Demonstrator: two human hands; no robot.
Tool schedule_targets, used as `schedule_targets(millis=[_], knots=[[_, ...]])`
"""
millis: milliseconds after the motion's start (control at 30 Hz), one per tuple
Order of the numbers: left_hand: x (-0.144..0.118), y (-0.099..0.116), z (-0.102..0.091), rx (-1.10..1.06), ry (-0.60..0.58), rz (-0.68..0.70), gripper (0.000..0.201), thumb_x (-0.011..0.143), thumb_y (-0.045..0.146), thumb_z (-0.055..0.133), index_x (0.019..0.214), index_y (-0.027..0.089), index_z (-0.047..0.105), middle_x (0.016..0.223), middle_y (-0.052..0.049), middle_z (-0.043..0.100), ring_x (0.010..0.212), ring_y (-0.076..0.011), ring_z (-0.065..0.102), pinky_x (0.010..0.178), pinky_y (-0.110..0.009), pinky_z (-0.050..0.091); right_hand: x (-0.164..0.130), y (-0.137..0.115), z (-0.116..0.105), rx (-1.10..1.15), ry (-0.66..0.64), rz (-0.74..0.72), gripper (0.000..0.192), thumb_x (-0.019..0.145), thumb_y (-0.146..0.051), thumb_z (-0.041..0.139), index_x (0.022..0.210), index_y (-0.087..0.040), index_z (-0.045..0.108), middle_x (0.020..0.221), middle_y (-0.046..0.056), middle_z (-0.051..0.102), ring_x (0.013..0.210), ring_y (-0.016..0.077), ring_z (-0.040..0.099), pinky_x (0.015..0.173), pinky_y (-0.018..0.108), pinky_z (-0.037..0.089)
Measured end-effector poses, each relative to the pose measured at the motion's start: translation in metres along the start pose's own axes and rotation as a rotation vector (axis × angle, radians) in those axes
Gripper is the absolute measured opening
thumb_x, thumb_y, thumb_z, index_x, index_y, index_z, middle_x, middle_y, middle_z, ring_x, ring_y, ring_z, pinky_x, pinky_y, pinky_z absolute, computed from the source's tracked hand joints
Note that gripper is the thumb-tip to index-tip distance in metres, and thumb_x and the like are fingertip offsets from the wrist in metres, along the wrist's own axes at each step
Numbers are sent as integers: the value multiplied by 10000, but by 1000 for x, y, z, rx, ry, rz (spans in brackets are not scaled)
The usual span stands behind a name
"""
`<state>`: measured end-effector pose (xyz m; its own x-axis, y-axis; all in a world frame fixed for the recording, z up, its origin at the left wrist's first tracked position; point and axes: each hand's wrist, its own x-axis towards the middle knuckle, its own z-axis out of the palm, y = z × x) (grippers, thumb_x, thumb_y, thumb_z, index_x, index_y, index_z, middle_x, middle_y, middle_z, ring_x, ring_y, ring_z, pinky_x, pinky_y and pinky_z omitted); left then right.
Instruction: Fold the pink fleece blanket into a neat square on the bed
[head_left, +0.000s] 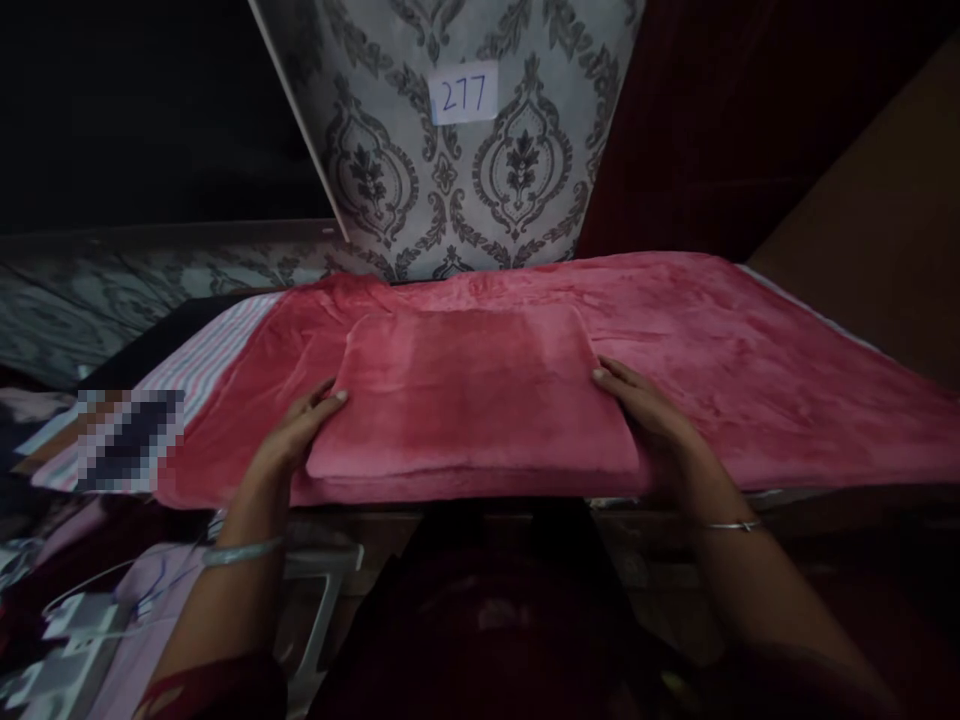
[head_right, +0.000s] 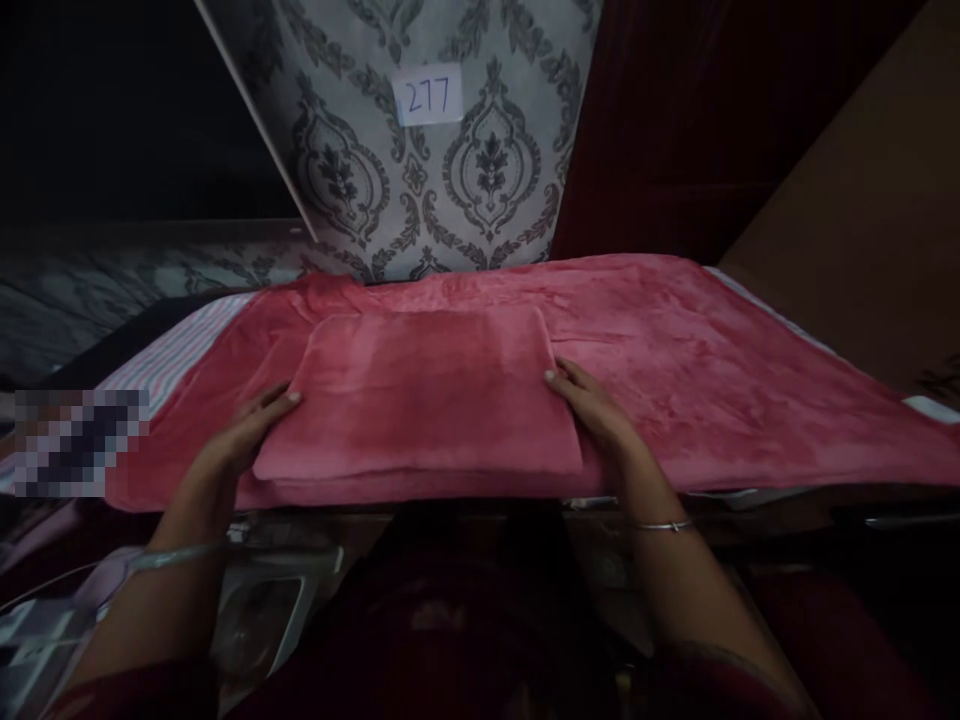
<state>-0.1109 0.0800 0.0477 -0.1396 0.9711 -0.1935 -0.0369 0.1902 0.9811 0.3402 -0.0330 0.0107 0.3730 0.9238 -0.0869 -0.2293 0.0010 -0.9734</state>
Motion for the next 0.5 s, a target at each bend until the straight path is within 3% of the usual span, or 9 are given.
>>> schedule_targets(millis=[133, 267, 400, 500], knots=[[-5, 10, 10, 19, -43, -107, 371, 690, 156, 769, 1058, 180, 721, 899, -106, 756, 853, -274, 739, 814, -385, 611, -6, -3, 9, 93, -45, 74, 269, 747, -243, 776, 1011, -249, 720, 993, 28, 761, 989, 265, 696, 963, 486, 542], [-7, 14, 14, -31, -29, -203, 306, 733, 172, 755, 1036, 156, 721, 820, -107, 752, 804, -303, 746, 770, -417, 623, -8, -8, 16, 197, -116, 130, 290, 749, -266, 756, 1033, -243, 702, 983, 41, 760, 974, 270, 702, 894, 474, 577], [-10, 17, 18, -115, -62, -355, 227, 756, 231, 753, 953, 122, 721, 707, -96, 727, 621, -275, 720, 615, -388, 621, -11, -12, 23, 192, -150, 109, 457, 727, -293, 759, 1171, -261, 658, 1028, 38, 754, 953, 268, 707, 831, 456, 596], [-17, 22, 23, -119, -115, -306, 225, 704, 172, 781, 913, 126, 711, 640, -34, 702, 512, -197, 675, 503, -290, 577, -13, -15, 28, 97, -186, 72, 644, 669, -288, 792, 1285, -293, 605, 1085, 36, 744, 915, 264, 713, 750, 404, 601]])
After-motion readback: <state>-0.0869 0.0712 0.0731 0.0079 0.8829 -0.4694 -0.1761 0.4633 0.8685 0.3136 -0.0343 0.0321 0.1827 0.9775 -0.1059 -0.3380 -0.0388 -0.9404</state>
